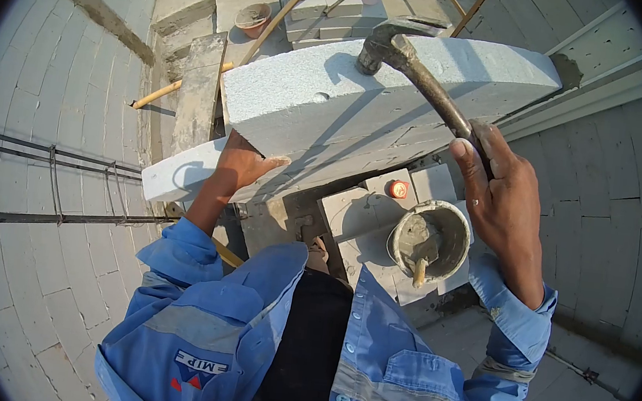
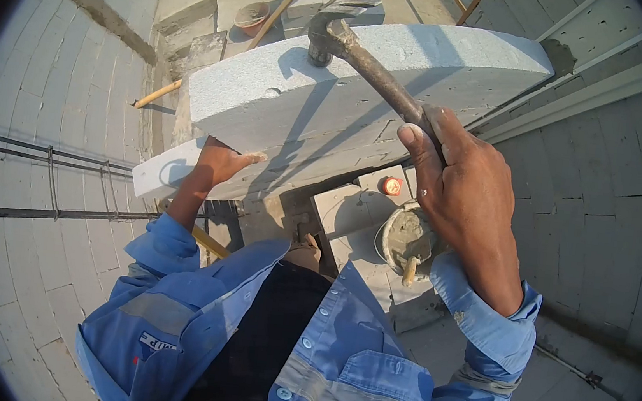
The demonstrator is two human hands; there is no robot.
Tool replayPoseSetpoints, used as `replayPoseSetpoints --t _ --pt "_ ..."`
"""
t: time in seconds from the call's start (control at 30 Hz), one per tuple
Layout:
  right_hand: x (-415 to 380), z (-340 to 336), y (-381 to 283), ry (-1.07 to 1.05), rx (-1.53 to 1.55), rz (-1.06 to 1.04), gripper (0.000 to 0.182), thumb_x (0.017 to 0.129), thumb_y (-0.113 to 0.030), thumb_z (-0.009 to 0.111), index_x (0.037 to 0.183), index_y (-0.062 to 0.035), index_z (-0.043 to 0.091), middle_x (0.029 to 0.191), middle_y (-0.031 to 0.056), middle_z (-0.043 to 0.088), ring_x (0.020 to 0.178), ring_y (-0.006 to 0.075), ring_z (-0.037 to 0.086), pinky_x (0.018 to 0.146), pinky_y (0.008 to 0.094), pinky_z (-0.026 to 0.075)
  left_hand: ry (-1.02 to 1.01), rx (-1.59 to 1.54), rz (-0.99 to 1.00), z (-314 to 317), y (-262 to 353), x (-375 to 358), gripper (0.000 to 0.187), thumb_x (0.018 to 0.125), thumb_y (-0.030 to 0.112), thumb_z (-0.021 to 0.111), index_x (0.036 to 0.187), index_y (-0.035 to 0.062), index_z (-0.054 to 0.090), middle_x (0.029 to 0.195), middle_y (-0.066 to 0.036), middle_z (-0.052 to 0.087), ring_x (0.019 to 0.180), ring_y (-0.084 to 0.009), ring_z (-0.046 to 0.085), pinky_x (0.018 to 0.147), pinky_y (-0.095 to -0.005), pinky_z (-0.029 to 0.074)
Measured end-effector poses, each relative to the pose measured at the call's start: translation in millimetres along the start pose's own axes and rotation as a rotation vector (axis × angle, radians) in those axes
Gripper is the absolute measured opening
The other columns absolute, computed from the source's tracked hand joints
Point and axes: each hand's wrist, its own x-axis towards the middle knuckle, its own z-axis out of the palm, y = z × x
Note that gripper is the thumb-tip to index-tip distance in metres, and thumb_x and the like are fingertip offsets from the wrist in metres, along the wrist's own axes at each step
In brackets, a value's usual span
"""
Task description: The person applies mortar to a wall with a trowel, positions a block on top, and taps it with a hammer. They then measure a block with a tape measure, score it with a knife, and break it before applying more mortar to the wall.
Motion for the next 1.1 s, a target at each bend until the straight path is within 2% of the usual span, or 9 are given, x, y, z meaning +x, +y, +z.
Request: replayPoseSetpoints --t 0.1,0.33,0.5,0.53,0.8,0.9,0.97,1.07,1.1 --pt "-13.0 2.5 10.2 0.091 0.074 0.01 0.032 0.095 -0.033 0.06 0.104 -0.0022 0.063 0.061 0.0145 0.061 0.055 0.0283 0.062 0.053 0.0388 0.046 -0.141 0.028 -0.139 -9.1 9.9 0.4 0.073 0.079 0.061 0.067 0.126 0.005 0.059 0.131 -0.02 0.056 0.123 -0.0375 0.047 0.106 -0.0418 0.036" --pt "-117.3 73.0 65.6 0.149 0.542 0.265 0.034 0.092 -0.032 0.066 0.103 0.0005 0.064 0.075 0.0139 0.063 0.067 0.02 0.059 0.064 0.0342 0.047 0.054 -0.247 -0.062 -4.6 9.8 -6.8 0.054 0.074 0.048 0.079 0.094 -0.0008 0.069 0.088 -0.018 0.07 0.083 -0.0351 0.064 0.083 -0.0437 0.048" --pt "-249.7 188.7 92.3 -0.343 0.619 0.773 0.053 0.089 -0.052 0.062 0.099 -0.0001 0.057 0.08 0.0224 0.064 0.075 0.0378 0.064 0.068 0.0448 0.047 0.096 -0.044 -0.028 17.8 -32.3 -5.5 0.054 0.072 0.041 0.083 0.099 -0.0036 0.067 0.096 -0.022 0.068 0.089 -0.0378 0.062 0.087 -0.0416 0.046" --pt "-271.6 209.7 96.1 -0.48 0.571 0.889 0.059 0.09 -0.054 0.06 0.106 0.0027 0.057 0.079 0.0208 0.062 0.074 0.0312 0.061 0.069 0.0421 0.046 0.172 0.019 0.04 23.5 -38.0 -4.8 0.054 0.072 0.038 0.084 0.1 -0.0044 0.066 0.099 -0.022 0.067 0.092 -0.0377 0.062 0.089 -0.0406 0.046" --pt "-467.9 370.2 139.8 -0.491 0.56 1.471 0.038 0.087 -0.038 0.062 0.095 -0.0014 0.069 0.094 0.0238 0.069 0.09 0.0364 0.068 0.08 0.0465 0.051 0.101 -0.257 -0.148 1.5 -10.3 -3.6 0.052 0.075 0.029 0.084 0.105 -0.0091 0.065 0.109 -0.019 0.067 0.099 -0.0319 0.061 0.094 -0.0386 0.044" --pt "-509.4 404.0 167.7 -0.686 0.065 0.936 0.034 0.091 -0.032 0.057 0.098 -0.0011 0.069 0.088 0.0208 0.07 0.084 0.0306 0.07 0.076 0.0451 0.053 0.118 -0.246 -0.162 -5.6 2.6 -0.6 0.052 0.076 0.027 0.084 0.107 -0.0096 0.064 0.111 -0.019 0.066 0.101 -0.0313 0.061 0.096 -0.0389 0.043" --pt "-508.0 409.0 196.9 -0.325 0.82 1.789 0.033 0.092 -0.031 0.059 0.097 -0.0001 0.068 0.081 0.0181 0.07 0.078 0.0247 0.07 0.07 0.0436 0.053 0.098 -0.091 -0.237 4.9 -38.1 7.4 0.055 0.075 0.028 0.084 0.109 -0.0097 0.063 0.112 -0.02 0.065 0.103 -0.0316 0.061 0.097 -0.0387 0.043" --pt "-501.3 413.1 209.8 0.525 1.237 1.928 0.04 0.088 -0.035 0.067 0.098 0.0028 0.065 0.083 0.0208 0.069 0.08 0.0278 0.07 0.072 0.0446 0.052 0.176 -0.14 -0.157 6.6 -36.5 4.7 0.058 0.074 0.028 0.085 0.11 -0.0097 0.062 0.114 -0.02 0.064 0.104 -0.0319 0.06 0.097 -0.0384 0.042" --pt "-490.3 414.2 208.1 0.513 1.252 1.904 0.04 0.088 -0.035 0.067 0.098 0.0028 0.065 0.083 0.0208 0.069 0.08 0.0278 0.07 0.072 0.0446 0.052 0.2 -0.135 -0.163 2.5 -26.6 3.2 0.058 0.074 0.028 0.085 0.11 -0.0097 0.062 0.114 -0.02 0.064 0.104 -0.0319 0.06 0.097 -0.0384 0.042"
